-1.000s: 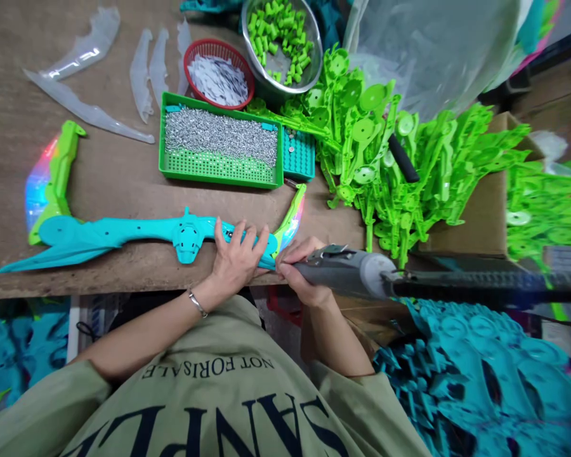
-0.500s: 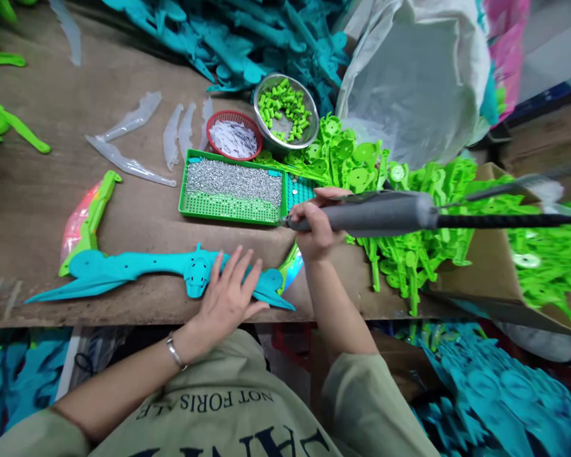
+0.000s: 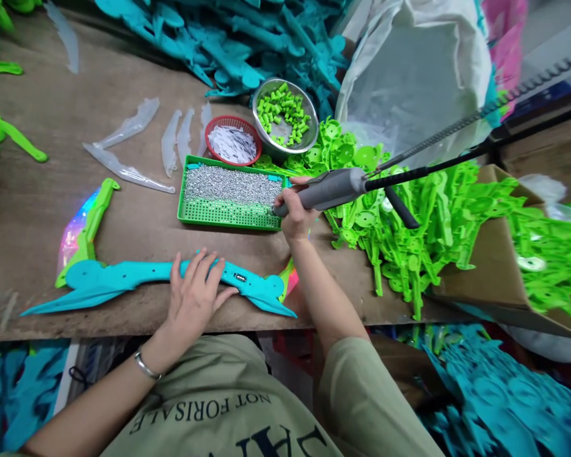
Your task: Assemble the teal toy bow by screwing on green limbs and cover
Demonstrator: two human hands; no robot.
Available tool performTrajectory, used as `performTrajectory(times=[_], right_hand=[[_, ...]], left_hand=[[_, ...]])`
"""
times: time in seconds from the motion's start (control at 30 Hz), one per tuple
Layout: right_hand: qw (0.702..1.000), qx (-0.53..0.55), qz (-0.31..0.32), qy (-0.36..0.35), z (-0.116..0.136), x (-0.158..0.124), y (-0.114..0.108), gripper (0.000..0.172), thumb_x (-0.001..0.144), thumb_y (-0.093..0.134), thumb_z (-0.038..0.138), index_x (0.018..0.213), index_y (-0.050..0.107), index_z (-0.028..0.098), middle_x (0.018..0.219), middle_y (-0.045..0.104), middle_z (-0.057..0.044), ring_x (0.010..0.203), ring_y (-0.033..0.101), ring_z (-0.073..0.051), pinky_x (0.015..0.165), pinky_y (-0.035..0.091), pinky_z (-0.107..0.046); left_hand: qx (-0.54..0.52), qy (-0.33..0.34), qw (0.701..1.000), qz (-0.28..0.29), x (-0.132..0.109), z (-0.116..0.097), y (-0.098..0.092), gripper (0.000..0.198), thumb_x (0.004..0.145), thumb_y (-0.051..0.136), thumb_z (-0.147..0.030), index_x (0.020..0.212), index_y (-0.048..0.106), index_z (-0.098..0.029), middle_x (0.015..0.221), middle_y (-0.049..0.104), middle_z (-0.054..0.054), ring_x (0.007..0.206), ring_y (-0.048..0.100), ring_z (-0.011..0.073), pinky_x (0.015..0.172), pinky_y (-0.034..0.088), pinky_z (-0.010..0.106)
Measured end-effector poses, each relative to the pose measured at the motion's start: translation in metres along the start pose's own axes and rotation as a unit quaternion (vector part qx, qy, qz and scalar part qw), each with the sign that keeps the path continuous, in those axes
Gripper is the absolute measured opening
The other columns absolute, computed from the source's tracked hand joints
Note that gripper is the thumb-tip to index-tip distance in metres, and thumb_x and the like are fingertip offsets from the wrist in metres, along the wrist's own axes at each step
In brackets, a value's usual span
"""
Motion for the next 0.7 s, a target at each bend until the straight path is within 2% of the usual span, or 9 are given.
performTrajectory(times=[0.23,0.3,0.37,0.43,0.5,0.6,0.7], right_hand=[[1.0,-0.001,0.011,0.013,-0.004,0.002,0.005,0.029,0.071,0.071,0.046,0.082,0.054,0.026,0.048,0.048,0.011,0.04,0.049,-0.011,0.047,0.047,-0.028],[1.0,-0.003,0.012,0.007,-0.002,0.003,0.007,0.027,0.071,0.071,0.044,0.083,0.054,0.026,0.049,0.048,0.011,0.04,0.05,-0.011,0.047,0.047,-0.029],[1.0,0.007,0.008,-0.009,0.004,0.004,0.007,0.027,0.072,0.071,0.042,0.085,0.054,0.026,0.049,0.048,0.011,0.041,0.051,-0.011,0.049,0.047,-0.029],[1.0,0.018,0.005,-0.02,0.015,0.001,0.003,0.028,0.074,0.072,0.043,0.088,0.053,0.027,0.051,0.049,0.011,0.042,0.051,-0.011,0.05,0.047,-0.029],[0.999,0.029,0.01,-0.027,0.032,-0.008,-0.004,0.03,0.077,0.072,0.045,0.092,0.052,0.027,0.054,0.048,0.011,0.043,0.052,-0.011,0.05,0.047,-0.028],[0.997,0.056,0.032,-0.041,0.063,-0.035,-0.02,0.029,0.08,0.072,0.045,0.094,0.054,0.028,0.055,0.047,0.011,0.044,0.052,-0.01,0.05,0.047,-0.027],[0.997,0.059,0.052,-0.02,0.086,-0.071,-0.038,0.024,0.081,0.073,0.039,0.094,0.056,0.028,0.053,0.049,0.011,0.041,0.05,-0.011,0.047,0.045,-0.027]], left_hand=[[0.01,-0.002,1.0,0.011,0.002,-0.004,-0.005,0.043,0.096,0.063,-0.042,0.127,0.065,-0.013,0.128,0.07,0.021,0.127,0.062,0.0382,0.119,0.03,0.065],[0.015,0.01,1.0,0.019,0.003,-0.015,-0.006,0.05,0.096,0.061,-0.045,0.131,0.062,-0.01,0.134,0.067,0.024,0.132,0.058,0.0393,0.119,0.03,0.064],[0.004,0.055,0.997,0.046,0.005,-0.033,-0.002,0.06,0.096,0.06,-0.047,0.14,0.056,-0.006,0.144,0.059,0.025,0.141,0.05,0.0388,0.121,0.029,0.061],[-0.016,0.108,0.99,0.091,0.007,-0.051,0.006,0.071,0.096,0.059,-0.051,0.149,0.047,-0.005,0.153,0.051,0.024,0.147,0.043,0.0374,0.123,0.028,0.058],[-0.021,0.125,0.983,0.137,0.009,-0.06,0.017,0.08,0.095,0.058,-0.057,0.153,0.042,-0.004,0.158,0.044,0.024,0.15,0.038,0.0377,0.125,0.026,0.058],[-0.008,0.113,0.975,0.191,0.011,-0.059,0.032,0.086,0.094,0.056,-0.062,0.154,0.039,-0.002,0.159,0.04,0.027,0.152,0.034,0.0395,0.125,0.022,0.062],[-0.008,0.126,0.968,0.215,0.011,-0.054,0.037,0.087,0.094,0.054,-0.064,0.155,0.038,-0.004,0.159,0.041,0.026,0.152,0.033,0.0391,0.125,0.02,0.064]])
Point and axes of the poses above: each hand's wrist, its own x-axis towards the middle knuckle, its own y-axis out of the palm, z = x × y, the point moved 5 cm from there along x, towards the middle knuckle
